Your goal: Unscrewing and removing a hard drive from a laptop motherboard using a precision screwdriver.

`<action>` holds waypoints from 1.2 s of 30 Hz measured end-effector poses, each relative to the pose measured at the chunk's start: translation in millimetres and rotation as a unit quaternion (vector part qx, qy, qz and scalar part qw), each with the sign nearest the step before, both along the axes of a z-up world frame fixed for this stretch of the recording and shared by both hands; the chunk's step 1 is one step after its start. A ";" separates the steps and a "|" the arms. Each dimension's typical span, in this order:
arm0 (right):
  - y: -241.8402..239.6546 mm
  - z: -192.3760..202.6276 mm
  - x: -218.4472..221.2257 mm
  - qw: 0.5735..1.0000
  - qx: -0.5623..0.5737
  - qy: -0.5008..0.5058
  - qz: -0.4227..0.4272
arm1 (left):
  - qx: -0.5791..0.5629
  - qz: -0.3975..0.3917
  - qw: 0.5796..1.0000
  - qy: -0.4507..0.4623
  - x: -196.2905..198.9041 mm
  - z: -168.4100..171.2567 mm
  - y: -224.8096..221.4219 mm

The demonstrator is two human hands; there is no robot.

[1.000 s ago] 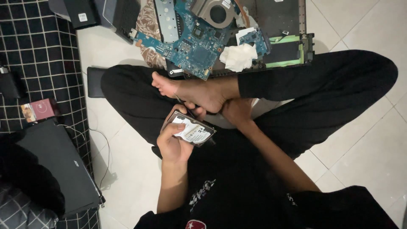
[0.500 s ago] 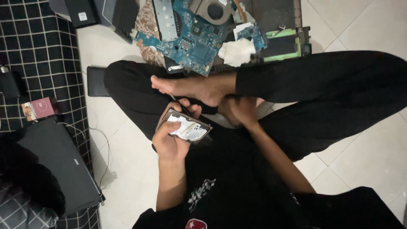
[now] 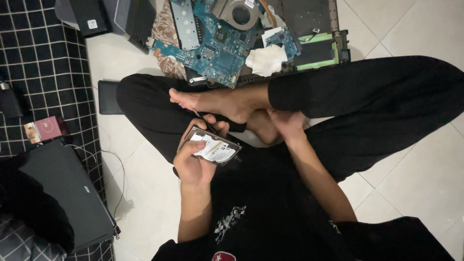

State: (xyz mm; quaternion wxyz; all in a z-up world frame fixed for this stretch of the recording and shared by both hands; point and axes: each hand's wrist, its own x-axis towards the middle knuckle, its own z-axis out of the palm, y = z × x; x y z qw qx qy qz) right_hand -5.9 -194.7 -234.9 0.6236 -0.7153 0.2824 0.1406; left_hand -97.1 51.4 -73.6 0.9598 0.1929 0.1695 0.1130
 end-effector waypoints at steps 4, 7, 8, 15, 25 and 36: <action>-17.7 -22.5 -7.3 0.998 0.049 0.018 0.020 | -0.002 0.009 1.000 -0.002 -2.2 3.6 0.2; -36.1 -33.0 -19.2 0.996 0.080 0.034 0.026 | -0.001 0.006 1.000 0.002 -3.3 3.1 2.1; -41.8 -34.0 -22.3 0.995 0.090 0.038 0.028 | 0.003 0.007 1.000 0.001 -2.7 1.9 3.1; -86.5 -57.3 -67.5 0.984 0.156 0.075 0.048 | 0.000 0.010 1.000 -0.024 0.6 3.9 5.2; -86.9 51.7 -106.7 0.960 0.125 0.197 0.152 | -0.003 -0.004 0.999 -0.046 34.4 -6.0 19.4; 2.2 109.5 33.4 0.823 -0.298 -0.164 0.455 | 0.033 -0.058 0.993 -0.094 65.2 11.5 24.1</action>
